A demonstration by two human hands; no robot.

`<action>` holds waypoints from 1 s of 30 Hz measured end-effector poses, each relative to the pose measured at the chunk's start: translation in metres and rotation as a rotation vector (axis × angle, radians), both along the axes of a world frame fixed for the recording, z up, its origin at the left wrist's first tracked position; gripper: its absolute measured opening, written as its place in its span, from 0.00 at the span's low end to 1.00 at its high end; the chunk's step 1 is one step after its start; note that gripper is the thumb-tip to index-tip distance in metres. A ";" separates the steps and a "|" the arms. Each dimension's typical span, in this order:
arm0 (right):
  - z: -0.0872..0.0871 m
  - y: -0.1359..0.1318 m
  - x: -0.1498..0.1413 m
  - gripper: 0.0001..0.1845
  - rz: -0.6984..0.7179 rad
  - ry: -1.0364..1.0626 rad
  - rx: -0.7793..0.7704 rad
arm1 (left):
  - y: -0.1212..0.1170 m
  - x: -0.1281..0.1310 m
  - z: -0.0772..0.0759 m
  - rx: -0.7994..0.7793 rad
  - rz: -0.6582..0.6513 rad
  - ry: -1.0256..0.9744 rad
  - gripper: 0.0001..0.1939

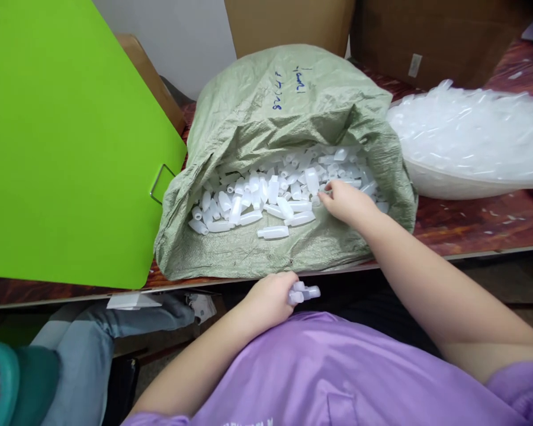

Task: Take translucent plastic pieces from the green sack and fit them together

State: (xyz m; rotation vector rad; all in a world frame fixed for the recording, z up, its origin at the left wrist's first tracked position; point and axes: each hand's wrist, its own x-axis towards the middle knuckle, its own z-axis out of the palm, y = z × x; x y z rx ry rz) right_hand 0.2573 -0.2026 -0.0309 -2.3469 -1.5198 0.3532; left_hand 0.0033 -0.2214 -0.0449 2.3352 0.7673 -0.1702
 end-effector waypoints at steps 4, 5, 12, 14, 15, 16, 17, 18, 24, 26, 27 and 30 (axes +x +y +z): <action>-0.010 0.020 0.002 0.16 0.030 -0.026 -0.063 | 0.000 -0.004 -0.002 -0.018 -0.036 -0.009 0.14; -0.012 0.023 0.000 0.16 0.047 -0.029 -0.073 | 0.000 -0.005 0.001 -0.050 -0.019 -0.034 0.16; -0.005 0.020 -0.007 0.16 0.047 -0.019 -0.019 | 0.005 -0.015 0.025 -0.559 0.213 -0.173 0.18; 0.001 0.003 -0.017 0.17 0.084 0.136 0.104 | 0.009 -0.016 0.026 -0.753 0.317 -0.215 0.21; 0.003 -0.009 -0.024 0.16 0.144 0.278 0.185 | 0.010 -0.016 0.026 -0.827 0.363 -0.243 0.22; 0.006 -0.022 -0.032 0.17 0.241 0.467 0.244 | 0.012 -0.015 0.025 -0.878 0.396 -0.267 0.23; 0.008 -0.035 -0.041 0.18 0.361 0.638 0.265 | 0.014 -0.014 0.024 -0.907 0.413 -0.283 0.23; 0.009 -0.048 -0.048 0.17 0.486 0.753 0.247 | 0.016 -0.013 0.024 -0.914 0.418 -0.293 0.22; 0.009 -0.086 -0.060 0.12 0.723 0.721 0.278 | 0.023 -0.006 0.020 -1.005 0.425 -0.353 0.19; 0.008 -0.090 -0.057 0.12 0.754 0.712 0.296 | 0.024 -0.005 0.018 -1.099 0.419 -0.381 0.18; 0.008 -0.092 -0.056 0.12 0.776 0.700 0.308 | 0.025 -0.005 0.017 -1.142 0.409 -0.381 0.18; 0.011 -0.099 -0.059 0.15 0.896 0.587 0.342 | 0.029 -0.007 0.015 -1.260 0.348 -0.306 0.16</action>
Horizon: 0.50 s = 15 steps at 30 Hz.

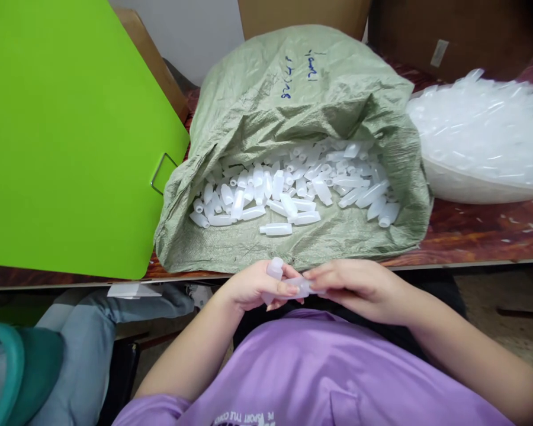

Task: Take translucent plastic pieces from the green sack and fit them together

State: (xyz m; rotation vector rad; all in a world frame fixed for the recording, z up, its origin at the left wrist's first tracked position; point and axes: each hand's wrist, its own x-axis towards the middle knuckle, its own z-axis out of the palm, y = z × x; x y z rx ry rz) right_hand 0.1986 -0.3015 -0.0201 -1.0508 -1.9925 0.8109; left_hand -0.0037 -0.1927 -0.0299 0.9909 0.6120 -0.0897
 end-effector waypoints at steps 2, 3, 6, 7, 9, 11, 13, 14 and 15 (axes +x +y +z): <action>0.003 -0.005 -0.003 0.18 0.040 -0.061 0.056 | 0.003 -0.002 -0.002 -0.039 -0.082 0.018 0.16; 0.004 -0.007 -0.005 0.18 0.045 -0.076 0.052 | 0.005 -0.003 -0.002 -0.037 -0.115 0.026 0.16; 0.006 -0.009 -0.008 0.16 0.058 -0.047 -0.043 | 0.008 -0.005 -0.004 0.011 -0.181 0.030 0.16; 0.005 -0.009 -0.008 0.15 0.072 -0.031 -0.062 | 0.008 -0.005 -0.004 0.024 -0.200 0.034 0.17; 0.004 -0.010 -0.008 0.16 0.085 -0.051 -0.036 | 0.009 -0.005 -0.003 0.043 -0.225 0.050 0.16; 0.000 -0.011 -0.009 0.17 0.053 -0.131 0.022 | 0.008 -0.003 0.000 0.077 -0.209 0.065 0.16; -0.004 -0.011 -0.010 0.16 -0.018 -0.192 0.048 | 0.008 -0.002 0.003 0.126 -0.154 0.070 0.15; -0.006 -0.011 -0.011 0.16 -0.044 -0.198 0.054 | 0.007 -0.001 0.004 0.133 -0.129 0.069 0.14; -0.006 -0.011 -0.012 0.15 -0.057 -0.195 0.067 | 0.007 -0.001 0.004 0.118 -0.111 0.066 0.14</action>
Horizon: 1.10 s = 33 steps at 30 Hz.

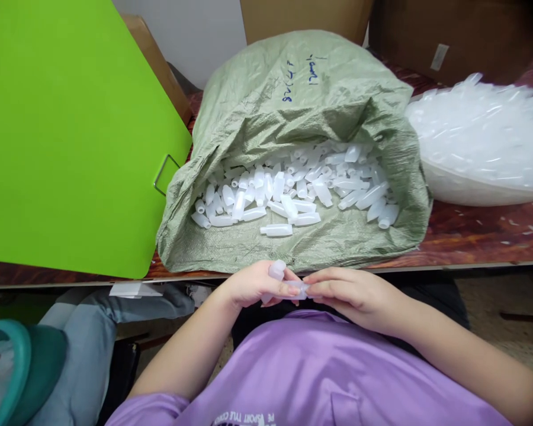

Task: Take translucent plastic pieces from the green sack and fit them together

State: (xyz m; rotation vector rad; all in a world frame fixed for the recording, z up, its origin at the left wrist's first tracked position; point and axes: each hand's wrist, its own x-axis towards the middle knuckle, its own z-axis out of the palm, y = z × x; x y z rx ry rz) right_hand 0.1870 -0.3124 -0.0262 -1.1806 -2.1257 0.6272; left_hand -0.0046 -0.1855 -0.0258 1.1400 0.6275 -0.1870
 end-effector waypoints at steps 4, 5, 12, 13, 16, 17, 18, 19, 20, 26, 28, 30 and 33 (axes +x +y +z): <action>0.008 -0.004 -0.003 0.15 0.064 -0.086 0.159 | 0.001 -0.001 -0.008 -0.212 -0.048 -0.016 0.13; 0.011 -0.005 -0.004 0.14 0.103 -0.133 0.230 | 0.002 -0.001 -0.011 -0.268 -0.080 -0.012 0.13; 0.019 -0.004 -0.005 0.15 0.213 -0.255 0.318 | 0.003 0.001 -0.013 -0.392 -0.187 0.048 0.14; 0.016 -0.001 -0.005 0.15 0.141 -0.257 0.226 | 0.002 0.002 -0.010 -0.320 -0.151 0.038 0.15; 0.006 0.006 -0.005 0.23 -0.139 -0.286 -0.101 | 0.000 0.005 0.002 -0.005 -0.038 0.016 0.16; 0.002 0.008 -0.005 0.26 -0.225 -0.281 -0.181 | -0.001 0.005 0.005 0.096 0.002 0.020 0.17; -0.002 0.010 -0.005 0.25 -0.289 -0.262 -0.211 | -0.002 0.006 0.007 0.181 0.044 0.027 0.18; -0.005 0.011 -0.005 0.23 -0.314 -0.231 -0.187 | -0.002 0.006 0.009 0.243 0.082 0.035 0.18; -0.008 0.011 -0.005 0.20 -0.310 -0.189 -0.142 | -0.003 0.007 0.010 0.281 0.112 0.041 0.19; -0.016 0.009 -0.005 0.20 -0.310 -0.072 -0.349 | -0.010 0.008 0.008 0.370 0.142 0.048 0.19; -0.018 0.008 -0.004 0.18 -0.314 -0.058 -0.262 | -0.011 0.009 0.008 0.371 0.167 0.051 0.19; -0.020 0.008 -0.003 0.17 -0.265 -0.089 -0.089 | -0.012 0.008 0.008 0.349 0.176 0.055 0.19; -0.023 0.008 -0.004 0.14 -0.192 -0.134 -0.024 | -0.012 0.007 0.009 0.284 0.164 0.063 0.20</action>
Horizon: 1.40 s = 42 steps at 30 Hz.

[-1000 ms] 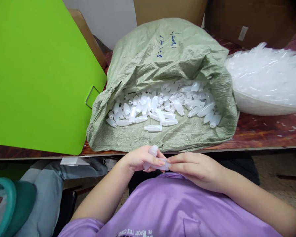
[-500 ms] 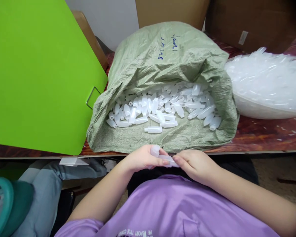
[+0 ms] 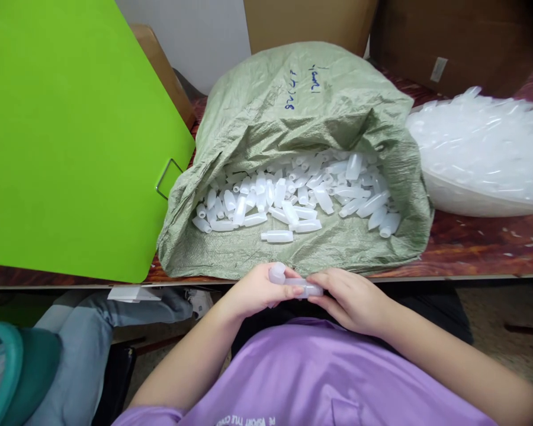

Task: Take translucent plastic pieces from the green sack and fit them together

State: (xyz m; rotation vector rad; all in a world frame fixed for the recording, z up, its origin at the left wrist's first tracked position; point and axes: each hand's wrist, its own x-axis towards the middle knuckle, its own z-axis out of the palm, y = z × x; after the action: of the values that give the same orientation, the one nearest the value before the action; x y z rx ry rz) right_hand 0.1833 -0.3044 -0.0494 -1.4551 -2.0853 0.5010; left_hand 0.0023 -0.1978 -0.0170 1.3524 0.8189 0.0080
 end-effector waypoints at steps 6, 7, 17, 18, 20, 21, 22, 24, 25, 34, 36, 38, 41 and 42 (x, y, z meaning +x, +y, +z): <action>-0.010 0.002 -0.012 0.12 -0.132 0.221 -0.145 | -0.006 -0.004 0.002 0.276 0.020 0.056 0.17; -0.010 0.003 -0.012 0.12 -0.148 0.249 -0.187 | -0.008 -0.004 0.002 0.338 0.013 0.080 0.16; 0.023 0.066 0.048 0.21 -0.363 0.003 -0.220 | -0.022 0.007 -0.020 0.946 -0.496 0.209 0.15; 0.023 0.080 0.053 0.19 -0.455 -0.105 -0.184 | -0.022 0.008 -0.022 0.965 -0.509 0.215 0.17; 0.019 0.109 0.059 0.17 -0.552 -0.300 -0.151 | -0.023 0.009 -0.025 0.980 -0.510 0.224 0.21; 0.016 0.121 0.060 0.17 -0.590 -0.389 -0.159 | -0.023 0.009 -0.025 0.975 -0.500 0.224 0.22; 0.013 0.131 0.060 0.18 -0.602 -0.449 -0.174 | -0.024 0.009 -0.025 0.966 -0.487 0.222 0.23; 0.007 0.146 0.057 0.18 -0.605 -0.509 -0.194 | -0.024 0.007 -0.023 0.933 -0.440 0.230 0.21; 0.005 0.151 0.055 0.17 -0.596 -0.516 -0.198 | -0.025 0.006 -0.021 0.904 -0.405 0.251 0.20; 0.005 0.152 0.056 0.17 -0.556 -0.495 -0.183 | -0.027 -0.006 0.007 0.548 -0.196 0.215 0.25; 0.010 0.142 0.056 0.18 -0.600 -0.378 -0.183 | -0.027 -0.009 0.010 0.529 -0.202 0.128 0.19; 0.015 0.125 0.053 0.19 -0.615 -0.152 -0.175 | -0.027 -0.009 0.011 0.498 -0.205 0.060 0.17; 0.020 0.093 0.044 0.19 -0.550 0.175 -0.158 | -0.026 -0.006 0.005 0.457 -0.173 0.024 0.17; 0.021 0.083 0.039 0.18 -0.522 0.242 -0.159 | -0.025 -0.004 0.002 0.449 -0.155 0.023 0.17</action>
State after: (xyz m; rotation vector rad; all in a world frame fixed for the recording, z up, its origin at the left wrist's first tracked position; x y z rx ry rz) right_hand 0.2225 -0.2214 -0.0286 -1.8447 -1.4311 0.6013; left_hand -0.0016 -0.2229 -0.0146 1.8398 0.7544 0.0577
